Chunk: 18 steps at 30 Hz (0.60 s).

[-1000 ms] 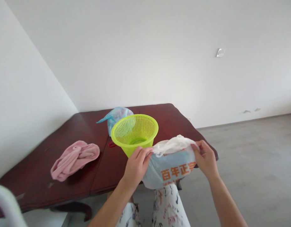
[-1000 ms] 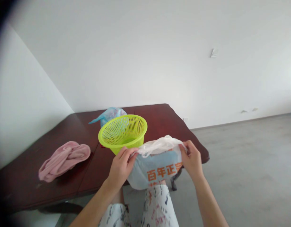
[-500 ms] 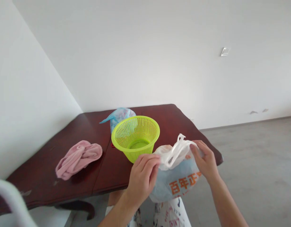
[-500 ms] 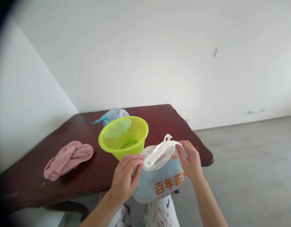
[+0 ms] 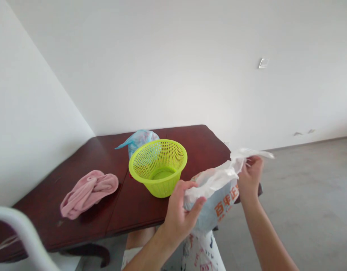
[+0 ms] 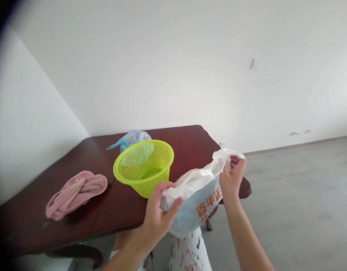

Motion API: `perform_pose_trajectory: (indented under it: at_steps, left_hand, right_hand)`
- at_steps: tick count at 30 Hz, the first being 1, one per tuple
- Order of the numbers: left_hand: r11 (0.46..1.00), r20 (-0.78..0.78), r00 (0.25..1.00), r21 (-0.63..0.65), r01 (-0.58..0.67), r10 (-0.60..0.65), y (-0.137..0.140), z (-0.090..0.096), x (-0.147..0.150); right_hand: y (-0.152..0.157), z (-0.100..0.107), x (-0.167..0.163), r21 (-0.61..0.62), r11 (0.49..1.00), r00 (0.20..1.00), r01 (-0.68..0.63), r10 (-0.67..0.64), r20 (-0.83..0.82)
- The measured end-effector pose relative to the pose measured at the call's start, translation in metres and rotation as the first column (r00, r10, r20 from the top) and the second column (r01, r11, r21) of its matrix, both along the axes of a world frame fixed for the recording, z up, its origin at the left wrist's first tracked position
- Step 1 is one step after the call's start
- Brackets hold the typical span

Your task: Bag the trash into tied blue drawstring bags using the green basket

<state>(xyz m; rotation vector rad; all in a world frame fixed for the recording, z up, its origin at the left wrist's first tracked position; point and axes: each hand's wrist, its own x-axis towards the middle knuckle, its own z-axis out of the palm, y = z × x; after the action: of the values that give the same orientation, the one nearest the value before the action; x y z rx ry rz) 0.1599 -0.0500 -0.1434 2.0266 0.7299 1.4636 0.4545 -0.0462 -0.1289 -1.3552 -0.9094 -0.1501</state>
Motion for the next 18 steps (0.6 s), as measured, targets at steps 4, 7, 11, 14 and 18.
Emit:
perform_pose_trajectory:
  at_steps: [4, 7, 11, 14, 18]
  left_hand:
    - [0.993, 0.195, 0.979, 0.115, 0.037, -0.059, 0.006, 0.004, 0.007]
    - [0.974, 0.233, 0.965, 0.217, 0.069, -0.121, 0.008, -0.009, 0.004]
    - [0.921, 0.106, 0.980, 0.372, 0.116, -0.166, 0.016, -0.026, -0.006]
    - [0.911, 0.097, 0.987, 0.405, 0.082, -0.132, 0.022, -0.031, -0.008]
    - [0.905, 0.069, 0.985, 0.409, 0.117, -0.158, 0.024, -0.034, -0.006]
  right_hand:
    - [-0.043, 0.009, -0.037, 0.318, 0.926, 0.960, 0.202, -0.251, 0.122]
    - [-0.071, 0.024, -0.063, -0.035, 0.970, 0.825, -0.239, 0.222, 0.520]
    - [-0.076, 0.056, -0.066, -0.343, 0.874, 0.640, -0.343, 0.485, 0.595]
    - [-0.071, 0.069, -0.061, -0.546, 0.778, 0.538, -0.311, 0.617, 0.574]
    - [-0.068, 0.071, -0.065, -0.760, 0.603, 0.460, -0.242, 0.761, 0.458]
